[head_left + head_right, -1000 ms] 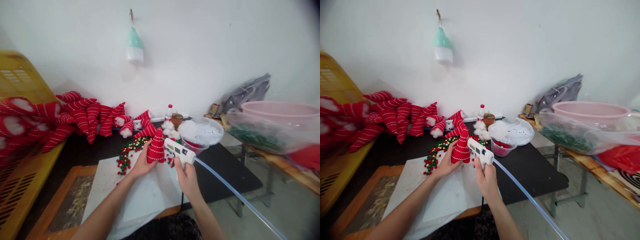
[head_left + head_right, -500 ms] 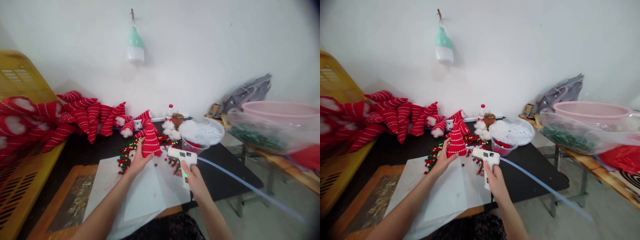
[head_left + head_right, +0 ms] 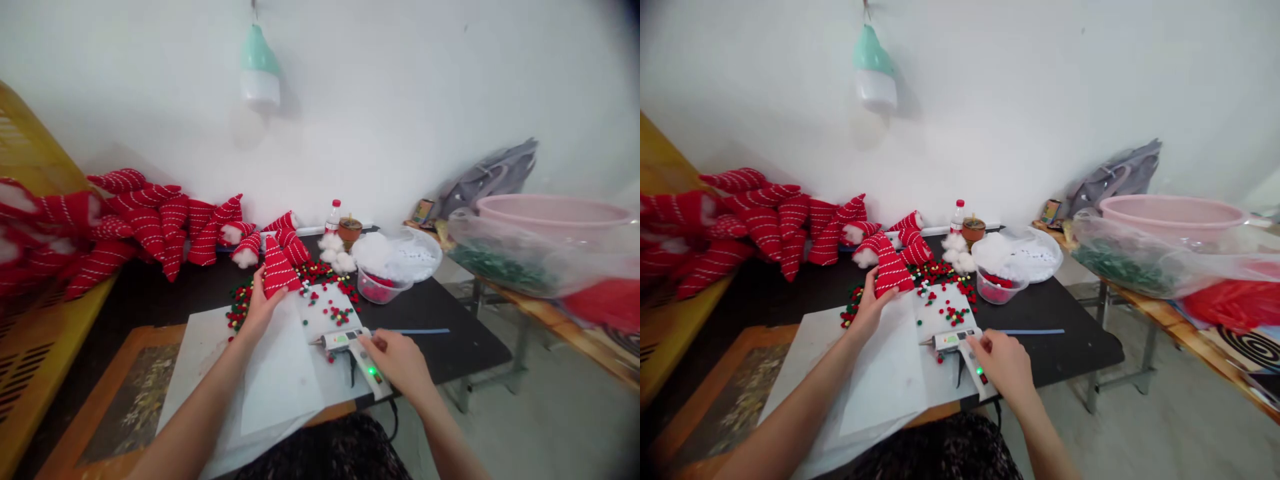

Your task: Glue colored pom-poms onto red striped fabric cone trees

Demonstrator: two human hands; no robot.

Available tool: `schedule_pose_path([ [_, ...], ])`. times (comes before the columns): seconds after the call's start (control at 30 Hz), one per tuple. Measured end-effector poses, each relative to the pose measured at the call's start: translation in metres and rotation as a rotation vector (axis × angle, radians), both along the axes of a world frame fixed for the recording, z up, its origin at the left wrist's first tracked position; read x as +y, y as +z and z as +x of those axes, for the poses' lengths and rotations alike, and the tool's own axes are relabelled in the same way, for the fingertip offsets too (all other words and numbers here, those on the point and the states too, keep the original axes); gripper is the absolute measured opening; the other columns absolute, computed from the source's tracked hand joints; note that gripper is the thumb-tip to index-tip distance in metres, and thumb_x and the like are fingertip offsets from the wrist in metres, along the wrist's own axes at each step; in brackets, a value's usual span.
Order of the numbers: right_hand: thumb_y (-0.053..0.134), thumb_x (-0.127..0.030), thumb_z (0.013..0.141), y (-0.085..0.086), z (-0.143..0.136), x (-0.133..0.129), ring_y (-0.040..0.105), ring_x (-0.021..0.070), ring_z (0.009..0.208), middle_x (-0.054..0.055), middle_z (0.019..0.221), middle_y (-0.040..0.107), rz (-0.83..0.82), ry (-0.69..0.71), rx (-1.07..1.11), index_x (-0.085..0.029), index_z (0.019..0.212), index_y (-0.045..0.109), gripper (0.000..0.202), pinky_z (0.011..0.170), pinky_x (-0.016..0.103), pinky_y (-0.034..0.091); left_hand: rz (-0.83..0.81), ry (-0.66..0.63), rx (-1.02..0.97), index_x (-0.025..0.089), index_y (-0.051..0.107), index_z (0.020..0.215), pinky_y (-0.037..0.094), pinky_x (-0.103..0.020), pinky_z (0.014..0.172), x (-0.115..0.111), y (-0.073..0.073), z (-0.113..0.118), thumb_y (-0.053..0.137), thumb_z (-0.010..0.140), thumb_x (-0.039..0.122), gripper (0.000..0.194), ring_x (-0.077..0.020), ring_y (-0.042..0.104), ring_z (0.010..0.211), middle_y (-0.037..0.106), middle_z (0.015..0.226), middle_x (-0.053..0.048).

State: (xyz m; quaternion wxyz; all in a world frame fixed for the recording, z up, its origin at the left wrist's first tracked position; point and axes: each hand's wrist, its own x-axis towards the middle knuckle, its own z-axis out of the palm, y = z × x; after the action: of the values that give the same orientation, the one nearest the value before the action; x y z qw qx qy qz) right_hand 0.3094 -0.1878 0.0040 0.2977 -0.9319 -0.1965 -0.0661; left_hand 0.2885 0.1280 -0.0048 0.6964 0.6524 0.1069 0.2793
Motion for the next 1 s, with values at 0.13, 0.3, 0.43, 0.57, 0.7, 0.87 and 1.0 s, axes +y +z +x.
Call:
schedule_pose_path([
  [0.13,0.063,-0.028,0.090,0.019,0.041,0.025,0.069,0.0203,0.071,0.002,0.077,0.075,0.037,0.247,-0.015,-0.022,0.082,0.073,0.014,0.067,0.028,0.046,0.057,-0.002,0.045,0.027,0.036,0.144,0.050,-0.045,0.108,-0.001,-0.003,0.000,0.082,0.074,0.047,0.086,-0.0307,0.062,0.127,0.054,0.146,-0.013],
  [0.3,0.066,-0.004,0.080,0.022,0.082,0.068,0.074,0.0219,0.085,0.007,0.091,0.080,-0.179,0.482,0.061,-0.018,0.091,0.078,0.022,0.076,0.026,0.050,0.073,-0.029,0.073,0.027,0.034,0.146,0.050,-0.047,0.108,-0.001,-0.002,0.000,0.081,0.073,0.048,0.089,-0.0306,0.064,0.123,0.058,0.139,-0.012],
  [0.43,0.065,0.004,0.071,0.020,0.094,0.081,0.074,0.0237,0.079,0.008,0.079,0.078,-0.210,0.496,0.057,-0.016,0.074,0.075,0.023,0.072,0.026,0.049,0.121,-0.046,0.061,0.029,0.034,0.148,0.048,-0.046,0.110,-0.005,0.002,-0.005,0.079,0.077,0.048,0.086,-0.0301,0.061,0.128,0.058,0.142,-0.011],
  [0.57,0.063,0.000,0.079,0.034,0.091,0.085,0.072,0.0200,0.079,0.007,0.084,0.078,-0.130,0.478,0.031,-0.016,0.084,0.075,0.021,0.074,0.026,0.050,0.118,-0.080,0.067,0.029,0.032,0.150,0.049,-0.046,0.109,-0.007,0.003,-0.007,0.078,0.079,0.048,0.087,-0.0301,0.062,0.127,0.057,0.143,-0.012],
  [0.7,0.065,-0.005,0.084,0.053,0.071,0.099,0.069,0.0151,0.075,0.003,0.087,0.076,0.162,0.576,-0.040,-0.017,0.089,0.073,0.015,0.074,0.024,0.051,0.115,-0.084,0.057,0.027,0.033,0.150,0.049,-0.047,0.110,-0.009,0.003,-0.007,0.078,0.078,0.047,0.087,-0.0307,0.061,0.128,0.053,0.147,-0.013],
  [0.87,0.066,-0.006,0.087,0.058,0.050,0.123,0.066,0.0157,0.074,0.004,0.090,0.072,0.358,0.704,-0.234,-0.017,0.094,0.071,0.014,0.074,0.027,0.052,0.219,-0.078,0.030,0.024,0.038,0.145,0.048,-0.046,0.111,-0.012,0.007,-0.008,0.081,0.075,0.046,0.086,-0.0324,0.059,0.131,0.051,0.151,-0.015],
  [1.0,0.064,-0.007,0.092,0.051,0.047,0.136,0.067,0.0191,0.083,0.006,0.091,0.071,0.278,0.728,-0.339,-0.018,0.094,0.071,0.013,0.077,0.029,0.054,0.240,-0.100,0.021,0.023,0.037,0.144,0.051,-0.048,0.107,-0.012,0.007,-0.006,0.080,0.076,0.046,0.084,-0.0320,0.064,0.123,0.059,0.139,-0.015],
])
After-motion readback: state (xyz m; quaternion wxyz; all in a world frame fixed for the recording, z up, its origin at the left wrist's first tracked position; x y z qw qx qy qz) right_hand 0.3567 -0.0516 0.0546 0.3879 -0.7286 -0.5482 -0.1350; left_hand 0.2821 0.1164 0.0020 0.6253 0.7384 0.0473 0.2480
